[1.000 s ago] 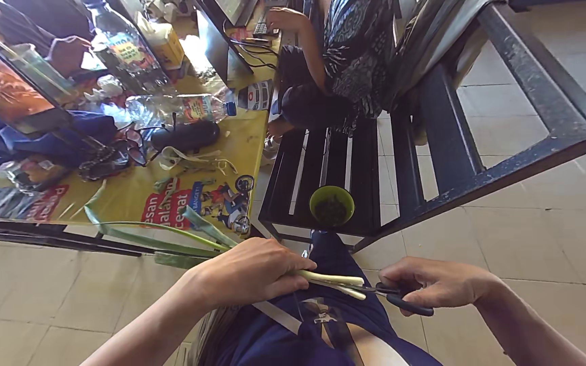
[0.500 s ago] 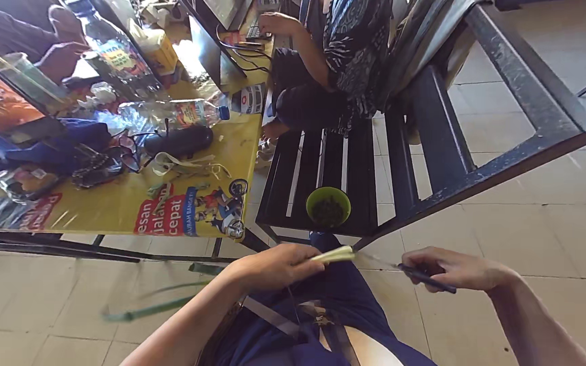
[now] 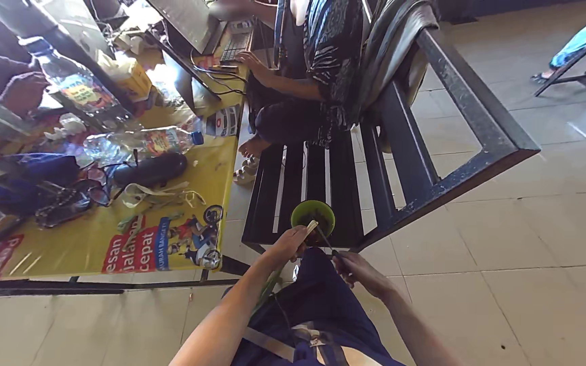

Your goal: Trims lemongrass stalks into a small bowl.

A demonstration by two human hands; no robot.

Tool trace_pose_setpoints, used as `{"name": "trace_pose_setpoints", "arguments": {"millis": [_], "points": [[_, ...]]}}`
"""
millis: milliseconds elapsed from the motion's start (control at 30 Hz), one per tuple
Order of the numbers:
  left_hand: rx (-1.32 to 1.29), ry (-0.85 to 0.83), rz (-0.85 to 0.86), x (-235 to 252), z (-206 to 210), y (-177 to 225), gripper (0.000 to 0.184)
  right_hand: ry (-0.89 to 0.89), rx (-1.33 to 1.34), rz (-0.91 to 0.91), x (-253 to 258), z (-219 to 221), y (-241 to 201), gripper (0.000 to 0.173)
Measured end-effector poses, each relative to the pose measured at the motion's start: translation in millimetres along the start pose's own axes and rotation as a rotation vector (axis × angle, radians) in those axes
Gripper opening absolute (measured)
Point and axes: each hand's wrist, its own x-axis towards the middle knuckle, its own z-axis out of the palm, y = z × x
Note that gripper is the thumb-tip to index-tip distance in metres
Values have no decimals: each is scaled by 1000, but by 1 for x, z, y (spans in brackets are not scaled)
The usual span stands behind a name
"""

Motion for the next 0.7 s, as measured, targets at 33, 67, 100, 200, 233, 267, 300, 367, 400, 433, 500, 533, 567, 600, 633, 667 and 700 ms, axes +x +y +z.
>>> {"name": "trace_pose_setpoints", "arguments": {"millis": [33, 67, 100, 200, 233, 267, 300, 367, 400, 433, 500, 533, 567, 600, 633, 667, 700], "points": [[-7, 7, 9, 4, 0, -1, 42, 0, 7, 2, 4, 1, -1, 37], [-7, -1, 11, 8, 0, -1, 41, 1, 19, 10, 8, 2, -3, 38], [-6, -14, 3, 10, 1, 0, 40, 5, 40, 22, 12, 2, -3, 38], [34, -29, -20, 18, 5, 2, 38, 19, 112, 62, 23, 4, -3, 41], [58, -17, -18, 22, 6, 1, 37, 27, 135, 73, 26, 5, -2, 41], [68, -5, -24, 24, 8, 2, 37, 34, 154, 83, 28, 6, -1, 41], [68, 7, -37, 26, 10, 4, 37, 40, 171, 89, 30, 6, -1, 41], [87, 29, -55, 31, 12, 6, 42, 46, 202, 100, 34, 6, -1, 42], [109, 42, -50, 34, 12, 5, 43, 46, 210, 104, 36, 5, 0, 41], [135, 53, -41, 37, 11, 2, 44, 42, 212, 107, 38, 5, 1, 41], [162, 63, -30, 44, 9, -2, 44, 47, 212, 111, 42, 4, 2, 41], [158, 68, -36, 46, 9, -2, 44, 56, 209, 114, 44, 5, 3, 42], [146, 76, -48, 47, 9, -2, 44, 68, 204, 114, 46, 6, 3, 42], [135, 84, -63, 49, 8, -3, 43, 84, 196, 117, 48, 7, 3, 41], [127, 91, -85, 51, 7, -4, 43, 106, 190, 133, 49, 9, 2, 41], [123, 96, -111, 53, 5, -6, 43, 122, 184, 152, 51, 11, 1, 41], [126, 102, -143, 55, 4, -7, 43, 125, 176, 164, 52, 12, 1, 41]]}}
